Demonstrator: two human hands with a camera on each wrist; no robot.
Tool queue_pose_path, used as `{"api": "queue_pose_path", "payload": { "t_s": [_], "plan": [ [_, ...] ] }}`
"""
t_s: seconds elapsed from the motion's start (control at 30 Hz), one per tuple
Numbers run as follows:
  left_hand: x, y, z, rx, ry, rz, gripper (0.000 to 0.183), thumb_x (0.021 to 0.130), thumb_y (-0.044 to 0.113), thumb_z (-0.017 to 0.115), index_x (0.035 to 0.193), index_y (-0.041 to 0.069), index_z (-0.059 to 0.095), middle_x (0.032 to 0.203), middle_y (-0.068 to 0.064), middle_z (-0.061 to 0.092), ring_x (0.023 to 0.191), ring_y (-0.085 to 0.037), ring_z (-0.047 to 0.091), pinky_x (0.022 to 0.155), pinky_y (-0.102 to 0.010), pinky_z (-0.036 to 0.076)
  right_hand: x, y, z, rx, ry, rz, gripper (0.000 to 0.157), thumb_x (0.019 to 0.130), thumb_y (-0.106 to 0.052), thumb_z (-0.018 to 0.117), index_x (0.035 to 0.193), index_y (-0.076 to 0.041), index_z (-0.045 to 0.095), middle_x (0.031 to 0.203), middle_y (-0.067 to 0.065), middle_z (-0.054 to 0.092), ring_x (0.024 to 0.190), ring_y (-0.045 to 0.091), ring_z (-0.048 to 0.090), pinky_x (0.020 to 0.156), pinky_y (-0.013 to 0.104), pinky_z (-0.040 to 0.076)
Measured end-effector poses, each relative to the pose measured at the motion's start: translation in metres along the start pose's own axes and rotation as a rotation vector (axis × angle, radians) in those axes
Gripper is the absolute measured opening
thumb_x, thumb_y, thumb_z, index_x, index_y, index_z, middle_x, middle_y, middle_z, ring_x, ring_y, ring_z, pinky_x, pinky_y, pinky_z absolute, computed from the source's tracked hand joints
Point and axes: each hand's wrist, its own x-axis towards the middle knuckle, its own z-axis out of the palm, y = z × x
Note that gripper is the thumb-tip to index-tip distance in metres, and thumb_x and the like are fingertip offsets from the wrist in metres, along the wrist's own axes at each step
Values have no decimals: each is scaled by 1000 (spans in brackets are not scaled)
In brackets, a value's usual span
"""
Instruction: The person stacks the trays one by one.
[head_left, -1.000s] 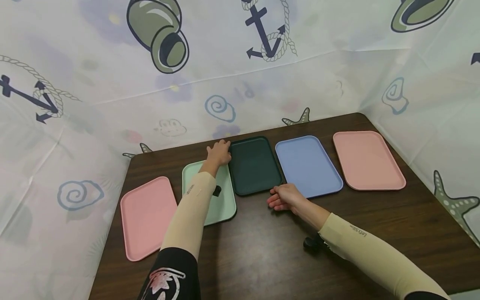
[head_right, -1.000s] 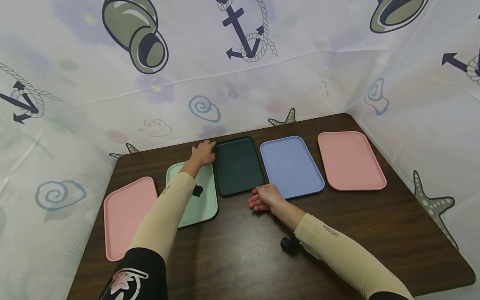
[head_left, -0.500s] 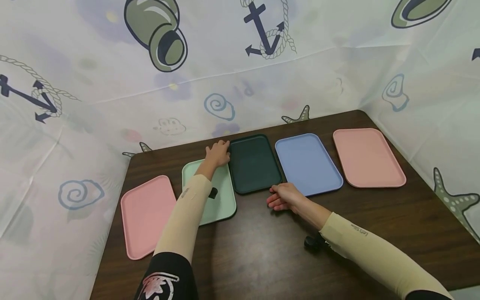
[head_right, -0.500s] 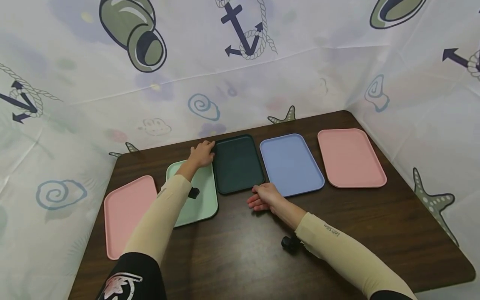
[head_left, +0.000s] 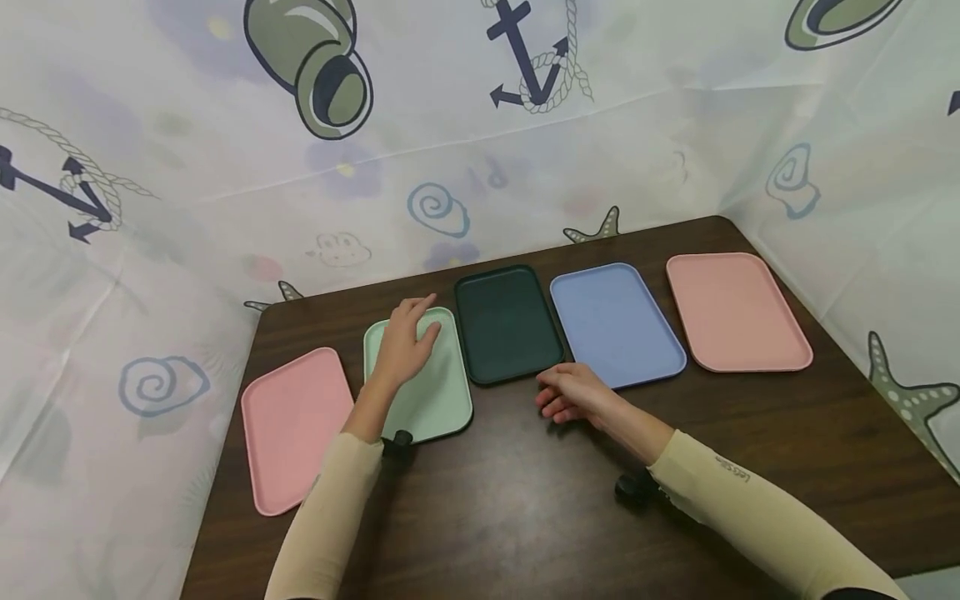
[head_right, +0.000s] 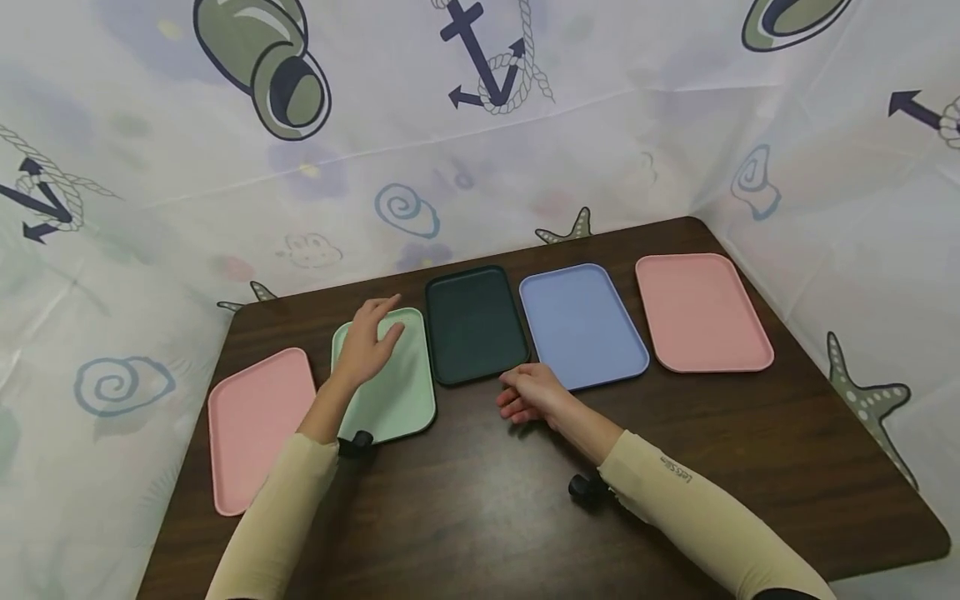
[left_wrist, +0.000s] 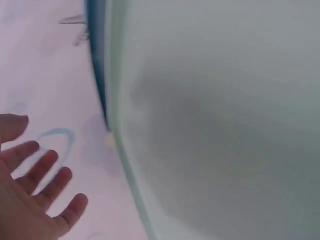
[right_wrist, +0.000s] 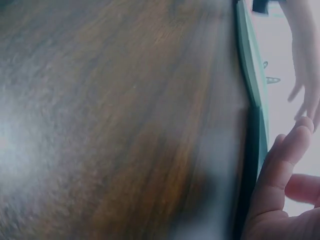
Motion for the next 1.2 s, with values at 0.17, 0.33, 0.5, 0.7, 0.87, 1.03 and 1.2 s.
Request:
{"api": "queue_pose_path", "payload": {
  "t_s": [0.17, 0.33, 0.5, 0.7, 0.87, 1.03, 1.2],
  "plan": [
    [-63, 7, -24, 45, 122, -144, 45, 96, 20, 61, 140, 11, 55, 126, -10, 58, 108, -30, 57, 84, -51, 44, -4, -3, 10, -101, -34, -59, 34, 100, -18, 55, 120, 8, 57, 80, 10, 69, 55, 13, 64, 49, 26, 52],
    [-112, 9, -35, 186, 161, -374, 43, 95, 22, 62, 135, 5, 59, 113, -13, 64, 90, -31, 59, 72, -48, 46, -4, -3, 28, -222, -78, -114, 31, 101, -20, 55, 114, 6, 62, 81, 11, 71, 58, 15, 66, 48, 27, 52],
    [-138, 16, -36, 281, 165, -485, 46, 93, 22, 63, 130, -4, 60, 106, -22, 62, 87, -41, 59, 69, -53, 47, 2, -2, 54, -299, -87, -166, 30, 100, -22, 56, 112, 5, 63, 78, 12, 71, 58, 19, 67, 48, 29, 52],
    [-153, 24, -29, 291, 140, -550, 47, 93, 25, 64, 131, -3, 59, 110, -22, 61, 89, -41, 61, 69, -55, 48, 6, -2, 81, -428, -73, -227, 24, 98, -22, 59, 111, -3, 65, 75, 10, 71, 59, 23, 69, 49, 33, 53],
    [-153, 25, -27, 322, 118, -573, 50, 94, 26, 62, 133, -4, 57, 116, -23, 59, 92, -44, 60, 71, -57, 48, 9, 1, 92, -497, -44, -248, 25, 96, -22, 61, 113, -3, 65, 72, 8, 71, 59, 24, 70, 46, 32, 52],
    [-147, 21, -29, 375, 32, -561, 38, 94, 25, 59, 118, -4, 65, 103, -23, 60, 82, -42, 60, 65, -55, 47, 12, 5, 97, -504, -26, -262, 39, 95, -20, 62, 126, 2, 58, 72, 8, 71, 59, 23, 70, 46, 32, 52],
    [-150, 21, -30, 361, 18, -568, 19, 92, 14, 56, 86, 0, 67, 85, -19, 60, 68, -39, 58, 53, -51, 44, 13, 7, 100, -513, -24, -272, 42, 94, -18, 62, 129, 3, 56, 71, 7, 71, 58, 23, 70, 46, 33, 53]
  ]
}}
